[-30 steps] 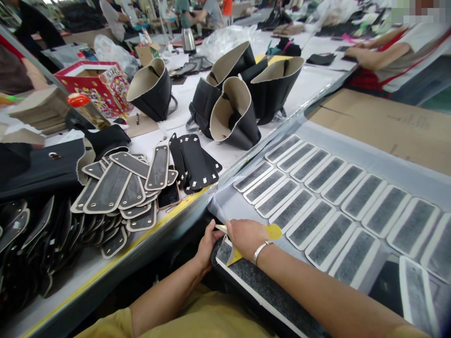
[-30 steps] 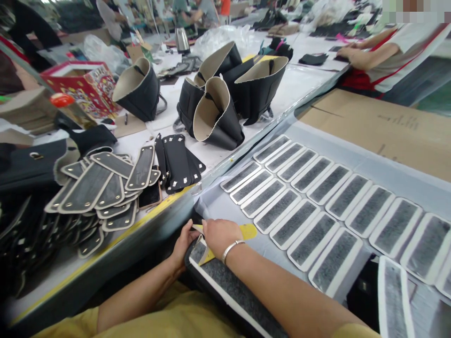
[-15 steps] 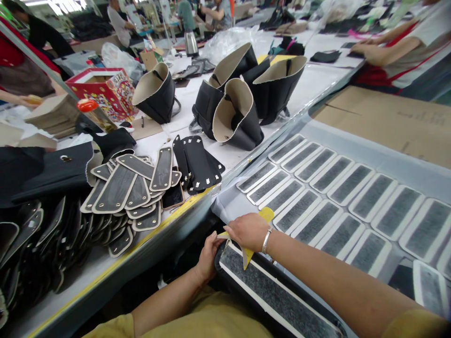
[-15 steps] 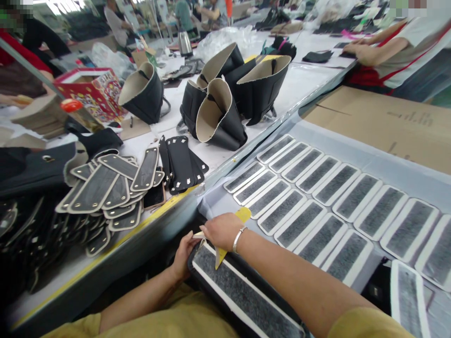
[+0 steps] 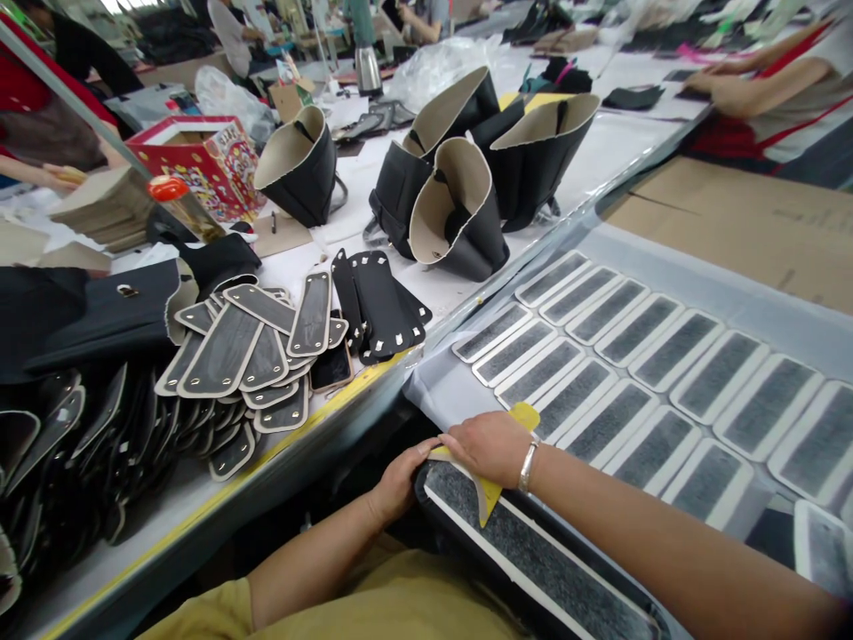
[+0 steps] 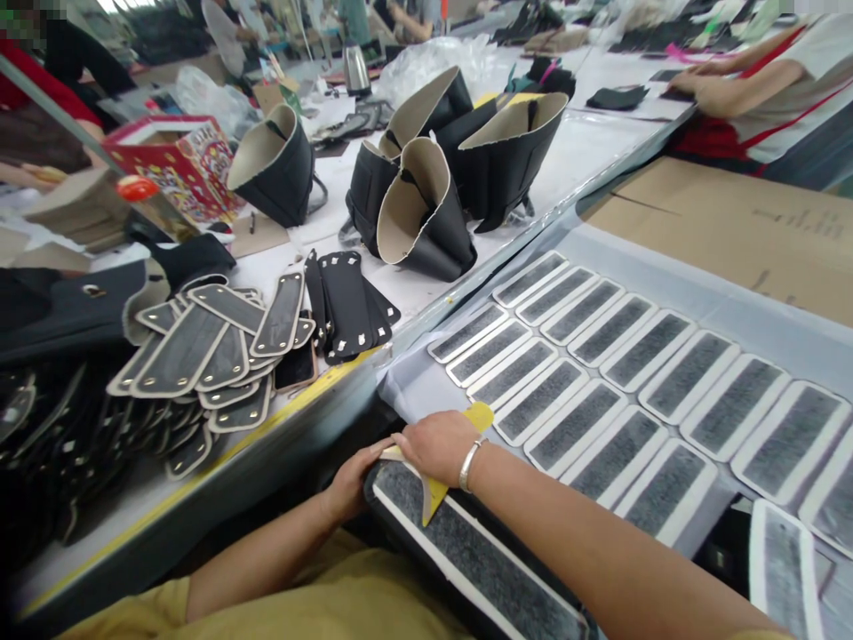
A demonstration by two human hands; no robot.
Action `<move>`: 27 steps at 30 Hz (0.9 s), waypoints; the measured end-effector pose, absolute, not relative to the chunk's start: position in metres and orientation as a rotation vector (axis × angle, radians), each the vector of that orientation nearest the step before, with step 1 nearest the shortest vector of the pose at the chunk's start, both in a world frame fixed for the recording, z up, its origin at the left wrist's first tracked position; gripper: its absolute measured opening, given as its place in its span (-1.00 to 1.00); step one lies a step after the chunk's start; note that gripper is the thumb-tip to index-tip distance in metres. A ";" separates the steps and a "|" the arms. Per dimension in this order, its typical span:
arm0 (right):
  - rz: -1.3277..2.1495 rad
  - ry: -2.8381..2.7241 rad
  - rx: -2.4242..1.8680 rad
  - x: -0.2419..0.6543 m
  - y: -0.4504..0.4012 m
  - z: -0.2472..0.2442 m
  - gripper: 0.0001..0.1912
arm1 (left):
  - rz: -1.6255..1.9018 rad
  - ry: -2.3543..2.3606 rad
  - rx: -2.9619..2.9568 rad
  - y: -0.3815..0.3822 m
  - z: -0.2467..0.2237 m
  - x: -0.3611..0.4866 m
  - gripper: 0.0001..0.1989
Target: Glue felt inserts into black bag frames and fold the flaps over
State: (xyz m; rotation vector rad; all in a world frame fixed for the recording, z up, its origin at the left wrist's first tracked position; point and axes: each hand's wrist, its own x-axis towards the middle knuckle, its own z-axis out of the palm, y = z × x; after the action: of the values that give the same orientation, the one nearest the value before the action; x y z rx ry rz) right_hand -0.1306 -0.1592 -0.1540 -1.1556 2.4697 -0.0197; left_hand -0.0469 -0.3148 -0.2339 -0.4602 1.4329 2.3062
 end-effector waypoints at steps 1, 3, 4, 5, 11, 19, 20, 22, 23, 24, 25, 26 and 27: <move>-0.007 2.469 -1.155 -0.130 -0.157 -0.154 -0.44 | 2.262 1.514 -0.314 -0.317 -0.232 -0.050 -0.61; 0.011 2.461 -1.143 -0.128 -0.152 -0.153 -0.42 | 2.135 1.659 -0.040 -0.320 -0.226 -0.055 -0.57; 0.012 2.456 -1.120 -0.127 -0.150 -0.152 -0.41 | 2.077 1.706 0.045 -0.322 -0.223 -0.058 -0.56; 0.007 2.453 -1.087 -0.127 -0.149 -0.150 -0.39 | 2.030 1.738 0.102 -0.322 -0.220 -0.061 -0.56; 0.003 2.467 -0.918 -0.114 -0.147 -0.147 -0.42 | 1.942 1.788 0.188 -0.323 -0.207 -0.069 -0.60; -0.401 2.605 -0.484 -0.100 -0.124 -0.119 -0.42 | 2.197 1.142 -0.026 -0.336 -0.219 -0.067 -0.53; -0.536 2.636 -0.411 -0.099 -0.127 -0.114 -0.41 | 2.228 1.076 -0.027 -0.338 -0.223 -0.064 -0.54; -0.604 2.709 -0.360 -0.097 -0.140 -0.109 -0.43 | 2.281 1.039 0.007 -0.342 -0.231 -0.059 -0.55; -0.533 2.749 -0.384 -0.096 -0.149 -0.110 -0.47 | 2.296 1.050 0.026 -0.343 -0.234 -0.057 -0.55; -0.443 2.776 -0.434 -0.095 -0.159 -0.112 -0.52 | 2.302 1.070 0.039 -0.344 -0.236 -0.056 -0.55; -0.383 2.793 -0.473 -0.096 -0.168 -0.114 -0.57 | 2.298 1.096 0.047 -0.345 -0.237 -0.055 -0.54; -0.395 2.804 -0.483 -0.098 -0.175 -0.117 -0.60 | 2.287 1.126 0.048 -0.346 -0.237 -0.055 -0.53; -0.515 2.813 -0.456 -0.101 -0.182 -0.120 -0.61 | 2.270 1.157 0.045 -0.346 -0.236 -0.056 -0.53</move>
State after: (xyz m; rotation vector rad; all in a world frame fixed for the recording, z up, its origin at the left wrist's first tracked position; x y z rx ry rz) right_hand -0.1009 -0.1818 -0.1197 -0.4555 2.8128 -0.5154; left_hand -0.0557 -0.3459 -0.2356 0.0448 1.1569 2.2698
